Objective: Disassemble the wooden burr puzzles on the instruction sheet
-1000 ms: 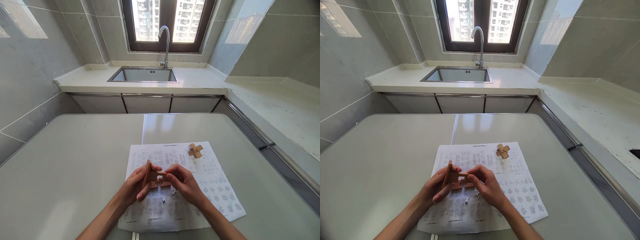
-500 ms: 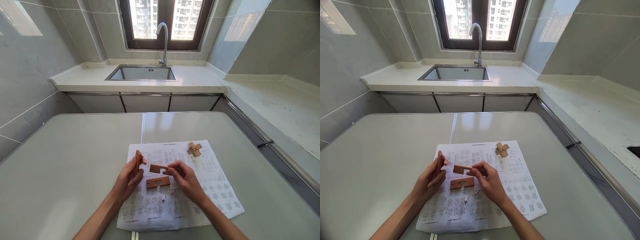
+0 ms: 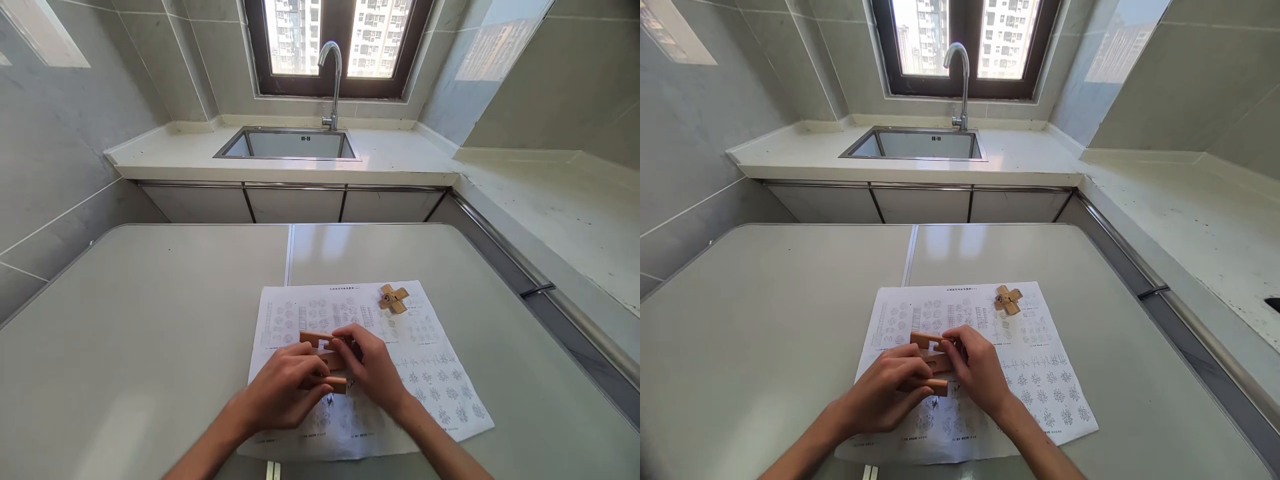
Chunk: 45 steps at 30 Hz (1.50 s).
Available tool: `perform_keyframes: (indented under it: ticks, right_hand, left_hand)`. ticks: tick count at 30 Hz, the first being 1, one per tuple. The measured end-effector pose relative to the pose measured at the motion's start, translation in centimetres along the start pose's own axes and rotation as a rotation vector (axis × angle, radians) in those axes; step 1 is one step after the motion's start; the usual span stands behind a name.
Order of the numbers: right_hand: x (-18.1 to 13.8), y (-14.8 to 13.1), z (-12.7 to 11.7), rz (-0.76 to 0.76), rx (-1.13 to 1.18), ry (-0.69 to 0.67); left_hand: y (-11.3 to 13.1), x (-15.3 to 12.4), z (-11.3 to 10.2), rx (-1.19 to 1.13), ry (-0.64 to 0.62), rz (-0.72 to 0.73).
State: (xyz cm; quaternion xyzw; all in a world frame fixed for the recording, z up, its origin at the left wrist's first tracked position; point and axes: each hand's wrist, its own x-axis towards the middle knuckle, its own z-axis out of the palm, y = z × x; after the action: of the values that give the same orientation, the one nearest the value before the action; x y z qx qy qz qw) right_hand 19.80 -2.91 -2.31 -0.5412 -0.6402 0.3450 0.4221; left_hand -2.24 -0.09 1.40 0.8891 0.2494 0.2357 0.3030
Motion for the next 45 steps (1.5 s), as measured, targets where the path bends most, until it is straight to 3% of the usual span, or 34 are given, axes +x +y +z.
perform_keyframes:
  ticks: [6,16,30,35,40,45]
  right_hand:
    - [0.0,0.2,0.1,-0.074,-0.094,0.004]
    - [0.0,0.1,0.2,-0.13,-0.166,-0.007]
    - [0.0,0.6,0.2,-0.162,-0.178,0.006]
    - [0.0,0.8,0.1,-0.138,-0.137,0.066]
    - [0.1,0.8,0.0,-0.116,-0.132,0.09]
    - [0.2,0.7,0.0,-0.119,-0.138,0.075]
  left_hand:
    - [0.1,0.4,0.1,0.068,-0.004,0.102]
    - [-0.1,0.2,-0.1,0.193,-0.052,-0.002]
    - [-1.0,0.4,-0.1,0.194,-0.062,-0.062]
    - [-1.8,0.4,0.2,0.207,0.036,-0.097]
    - [-3.9,0.2,-0.4,0.29,0.228,-0.21]
    - [-6.0,-0.1,-1.3,0.396,0.334,-0.348]
